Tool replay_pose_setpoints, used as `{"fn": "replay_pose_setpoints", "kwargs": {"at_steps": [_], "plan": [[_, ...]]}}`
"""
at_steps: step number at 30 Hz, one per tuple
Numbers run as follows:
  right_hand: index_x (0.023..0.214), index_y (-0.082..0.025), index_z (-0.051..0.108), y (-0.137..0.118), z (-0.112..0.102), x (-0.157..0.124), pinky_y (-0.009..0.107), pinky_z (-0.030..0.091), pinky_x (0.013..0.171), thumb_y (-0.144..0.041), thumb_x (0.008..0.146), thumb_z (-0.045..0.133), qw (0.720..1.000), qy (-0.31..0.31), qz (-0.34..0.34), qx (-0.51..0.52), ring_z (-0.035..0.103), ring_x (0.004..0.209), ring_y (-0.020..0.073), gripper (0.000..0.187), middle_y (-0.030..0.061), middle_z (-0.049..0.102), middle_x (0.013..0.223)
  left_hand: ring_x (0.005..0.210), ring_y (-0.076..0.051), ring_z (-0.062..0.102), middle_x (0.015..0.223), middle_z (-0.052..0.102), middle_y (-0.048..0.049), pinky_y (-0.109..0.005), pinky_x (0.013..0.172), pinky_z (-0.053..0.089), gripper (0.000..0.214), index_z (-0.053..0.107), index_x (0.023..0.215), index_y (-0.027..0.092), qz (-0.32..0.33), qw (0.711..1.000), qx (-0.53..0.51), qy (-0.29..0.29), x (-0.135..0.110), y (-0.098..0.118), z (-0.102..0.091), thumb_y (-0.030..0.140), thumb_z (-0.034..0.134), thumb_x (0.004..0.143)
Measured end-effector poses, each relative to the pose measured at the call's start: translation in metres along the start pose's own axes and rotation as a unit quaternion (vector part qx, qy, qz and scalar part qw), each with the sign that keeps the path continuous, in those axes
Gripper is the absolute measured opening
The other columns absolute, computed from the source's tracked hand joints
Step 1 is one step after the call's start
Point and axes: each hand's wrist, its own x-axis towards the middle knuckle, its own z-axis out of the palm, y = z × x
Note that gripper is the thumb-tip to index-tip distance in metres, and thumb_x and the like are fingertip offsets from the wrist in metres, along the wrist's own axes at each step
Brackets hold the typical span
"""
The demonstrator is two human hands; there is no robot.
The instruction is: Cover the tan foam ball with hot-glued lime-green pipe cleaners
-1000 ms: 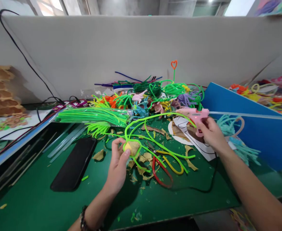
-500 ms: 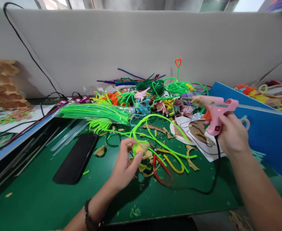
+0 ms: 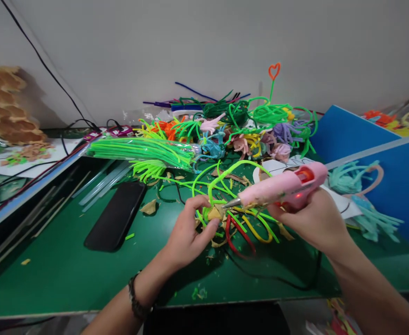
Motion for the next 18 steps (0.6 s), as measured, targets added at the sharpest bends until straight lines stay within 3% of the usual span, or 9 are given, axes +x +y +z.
{"fn": "replay_pose_setpoints", "kwargs": {"at_steps": [11,15,18], "plan": [[0.040,-0.024,0.034,-0.003,-0.001,0.007,0.026,0.025,0.033,-0.028,0.052,0.052,0.997,-0.029,-0.017,-0.066,0.033,0.034,0.0099,0.022,-0.0023,0.036,0.036,0.090,-0.018,0.054,0.098,0.052,-0.0058,-0.034,0.076,0.044,0.023,0.034,0.100,0.024,0.015,1.000,0.012,-0.020,0.000,0.002,0.000,0.021,0.049,0.082],[0.042,-0.024,0.035,-0.003,-0.001,0.008,0.024,0.024,0.031,-0.032,0.054,0.053,0.999,0.004,-0.026,-0.035,0.031,0.034,0.0085,0.023,-0.0037,0.034,0.037,0.083,-0.017,0.055,0.092,0.053,-0.0035,-0.032,0.072,0.044,0.024,0.034,0.097,0.023,-0.054,0.997,0.048,-0.003,0.004,0.005,0.000,0.023,0.050,0.079],[0.043,-0.023,0.036,-0.002,0.001,0.008,0.023,0.023,0.031,-0.033,0.051,0.053,1.000,0.029,-0.004,-0.005,0.031,0.035,0.0077,0.022,-0.0044,0.034,0.037,0.086,-0.019,0.058,0.093,0.057,-0.0041,-0.034,0.073,0.044,0.027,0.032,0.098,0.023,-0.129,0.988,0.082,-0.021,0.009,0.006,0.000,0.025,0.050,0.078]]}}
